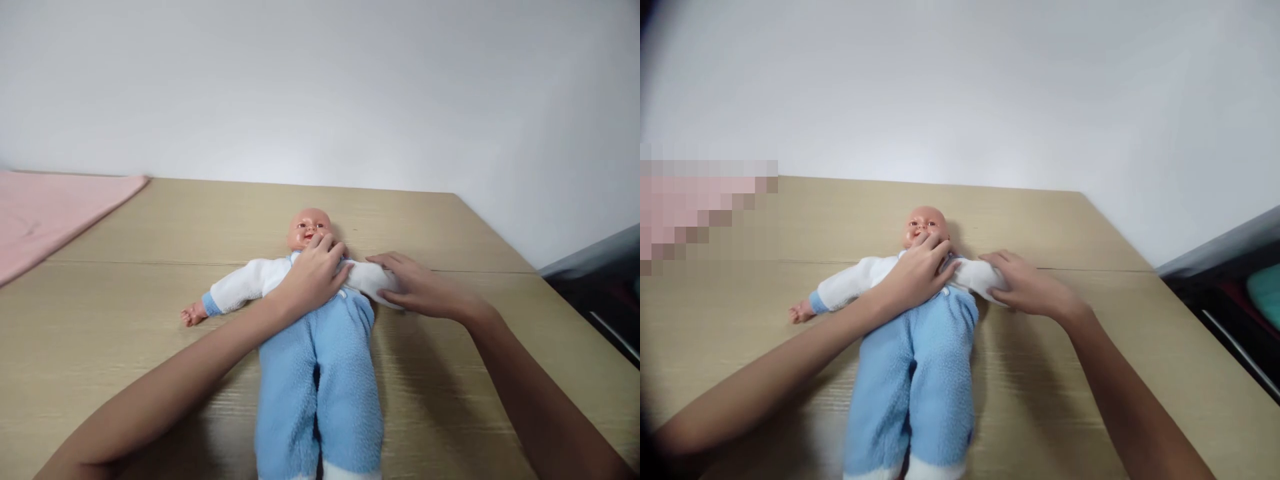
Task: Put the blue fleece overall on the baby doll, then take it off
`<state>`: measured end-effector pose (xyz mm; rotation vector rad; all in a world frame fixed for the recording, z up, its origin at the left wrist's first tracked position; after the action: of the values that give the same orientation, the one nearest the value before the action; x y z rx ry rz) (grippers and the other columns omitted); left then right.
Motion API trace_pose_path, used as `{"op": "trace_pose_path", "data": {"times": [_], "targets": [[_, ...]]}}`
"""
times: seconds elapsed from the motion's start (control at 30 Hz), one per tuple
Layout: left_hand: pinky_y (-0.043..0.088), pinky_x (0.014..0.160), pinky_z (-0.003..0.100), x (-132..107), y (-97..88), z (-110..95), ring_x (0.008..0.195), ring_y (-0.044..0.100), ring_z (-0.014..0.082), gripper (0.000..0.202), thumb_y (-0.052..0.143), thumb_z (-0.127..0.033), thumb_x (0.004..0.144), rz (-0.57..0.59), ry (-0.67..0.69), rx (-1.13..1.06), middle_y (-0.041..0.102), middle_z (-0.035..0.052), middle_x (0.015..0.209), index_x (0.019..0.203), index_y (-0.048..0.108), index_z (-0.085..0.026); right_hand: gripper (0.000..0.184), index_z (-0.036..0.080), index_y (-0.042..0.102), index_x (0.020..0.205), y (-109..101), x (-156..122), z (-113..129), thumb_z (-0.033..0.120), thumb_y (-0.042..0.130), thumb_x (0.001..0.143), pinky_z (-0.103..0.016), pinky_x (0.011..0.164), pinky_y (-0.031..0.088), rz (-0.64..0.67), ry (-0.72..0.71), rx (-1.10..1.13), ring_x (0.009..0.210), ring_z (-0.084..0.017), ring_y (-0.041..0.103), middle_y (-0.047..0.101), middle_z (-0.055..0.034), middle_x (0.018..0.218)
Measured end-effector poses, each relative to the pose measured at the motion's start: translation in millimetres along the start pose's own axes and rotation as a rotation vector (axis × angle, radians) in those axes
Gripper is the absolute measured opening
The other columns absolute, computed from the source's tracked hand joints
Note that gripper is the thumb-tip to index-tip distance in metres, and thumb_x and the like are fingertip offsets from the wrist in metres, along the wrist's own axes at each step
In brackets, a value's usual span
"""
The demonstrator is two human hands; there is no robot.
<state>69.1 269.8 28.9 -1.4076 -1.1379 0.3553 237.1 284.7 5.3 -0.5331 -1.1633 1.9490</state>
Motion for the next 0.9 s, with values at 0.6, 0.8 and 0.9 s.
{"op": "trace_pose_path", "data": {"times": [0.6,0.8,0.9], "targets": [[0.045,0.117,0.045,-102,-20.7,-1,0.127,0.065,0.0259,0.020,0.063,-0.025,0.112,0.034,0.325,-0.532,0.074,0.0093,0.131,0.131,0.068,-0.025,0.051,0.027,0.063,0.098,81,-14,-2,0.077,0.075,0.093,-0.037,0.082,0.054,-0.335,0.255,0.942,0.084,-0.023,0.060,0.064,-0.0002,0.089],[0.046,0.117,0.047,-102,-17.8,4,0.127,0.066,0.0271,0.020,0.062,-0.030,0.112,0.012,0.303,-0.535,0.076,0.0101,0.130,0.128,0.072,-0.025,0.031,0.026,0.061,0.101,67,-32,6,0.056,0.061,0.108,-0.042,0.086,0.053,-0.469,0.215,0.317,0.086,-0.027,0.063,0.068,-0.0051,0.092],[0.047,0.117,0.048,-102,-17.1,5,0.128,0.066,0.0272,0.021,0.058,-0.031,0.112,0.028,0.255,-0.531,0.077,0.0106,0.130,0.127,0.073,-0.026,0.021,0.025,0.061,0.110,54,-44,14,0.046,0.057,0.111,-0.048,0.092,0.055,-0.502,0.161,0.073,0.095,-0.031,0.068,0.072,-0.0099,0.102]]}}
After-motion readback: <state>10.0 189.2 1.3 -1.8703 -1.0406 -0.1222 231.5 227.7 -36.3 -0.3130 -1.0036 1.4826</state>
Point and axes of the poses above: each hand's wrist, its own x-axis towards the middle knuckle, its own y-axis out of the palm, z = x × y, the point moved 10 cm from there along x, towards the middle knuckle
